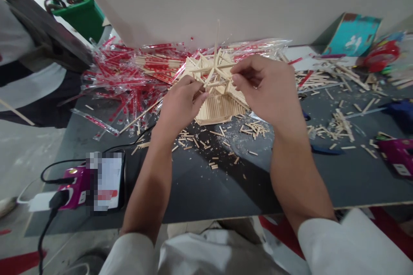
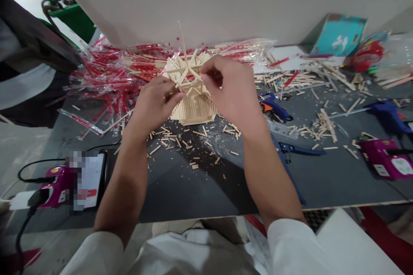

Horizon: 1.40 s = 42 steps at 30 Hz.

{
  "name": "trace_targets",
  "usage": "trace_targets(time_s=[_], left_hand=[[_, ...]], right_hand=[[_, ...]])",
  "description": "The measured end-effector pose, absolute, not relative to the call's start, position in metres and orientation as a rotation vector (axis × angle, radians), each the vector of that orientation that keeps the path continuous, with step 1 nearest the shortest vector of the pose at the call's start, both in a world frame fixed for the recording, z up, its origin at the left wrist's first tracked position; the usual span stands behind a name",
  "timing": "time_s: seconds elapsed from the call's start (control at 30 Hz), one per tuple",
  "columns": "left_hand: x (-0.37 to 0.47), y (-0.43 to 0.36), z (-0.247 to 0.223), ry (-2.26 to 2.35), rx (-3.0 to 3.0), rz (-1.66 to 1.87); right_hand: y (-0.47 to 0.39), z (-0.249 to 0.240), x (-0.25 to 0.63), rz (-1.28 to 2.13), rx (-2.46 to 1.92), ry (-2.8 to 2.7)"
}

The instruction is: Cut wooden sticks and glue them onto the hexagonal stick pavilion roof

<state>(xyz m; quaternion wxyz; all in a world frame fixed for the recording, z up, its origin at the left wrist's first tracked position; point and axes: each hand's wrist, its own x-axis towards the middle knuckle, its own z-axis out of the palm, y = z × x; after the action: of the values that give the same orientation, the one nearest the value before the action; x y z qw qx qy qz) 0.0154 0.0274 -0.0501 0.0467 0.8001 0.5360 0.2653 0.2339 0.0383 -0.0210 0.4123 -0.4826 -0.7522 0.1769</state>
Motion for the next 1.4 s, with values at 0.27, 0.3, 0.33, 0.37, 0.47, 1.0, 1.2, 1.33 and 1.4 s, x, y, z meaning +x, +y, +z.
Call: trace_targets(time_s=[0.27,0.3,0.33,0.37,0.47,1.0,1.2,1.33,1.4], left_hand=[[0.0156,0.0273,-0.0493,1.622,2.413,0.811],[0.0156,0.0272,-0.049,1.619,2.41,0.81],[0.0155,0.0271,-0.0488,1.618,2.408,0.809],[0.0155,0.0271,-0.0486,1.617,2.407,0.806],[0.0152,0.0275,-0.049,1.62,2.405,0.802],[0.0153,0.0289,-0.0511,1.621,2.423,0.798],[0.0147,0.0301,-0.0526,1.614,2.431,0.801],[0.0145,0.0309,-0.0532,1.612,2.429,0.799],[0.0145,0.0313,-0.0532,1.612,2.427,0.798]], right_hand=[[0.0376,-0.018,0.2316,0.349,-1.277,-1.97],[0.0379,-0.0183,0.2319,0.345,-1.289,-1.97],[0.0381,-0.0183,0.2321,0.335,-1.294,-1.979],[0.0382,-0.0181,0.2323,0.319,-1.296,-1.996],[0.0385,-0.0158,0.2318,0.245,-1.292,-2.084],[0.0404,-0.0148,0.2289,0.141,-1.325,-2.159],[0.0382,-0.0134,0.227,0.317,-1.338,-2.042],[0.0378,-0.013,0.2264,0.293,-1.362,-2.055],[0.0381,-0.0134,0.2266,0.266,-1.361,-2.075]])
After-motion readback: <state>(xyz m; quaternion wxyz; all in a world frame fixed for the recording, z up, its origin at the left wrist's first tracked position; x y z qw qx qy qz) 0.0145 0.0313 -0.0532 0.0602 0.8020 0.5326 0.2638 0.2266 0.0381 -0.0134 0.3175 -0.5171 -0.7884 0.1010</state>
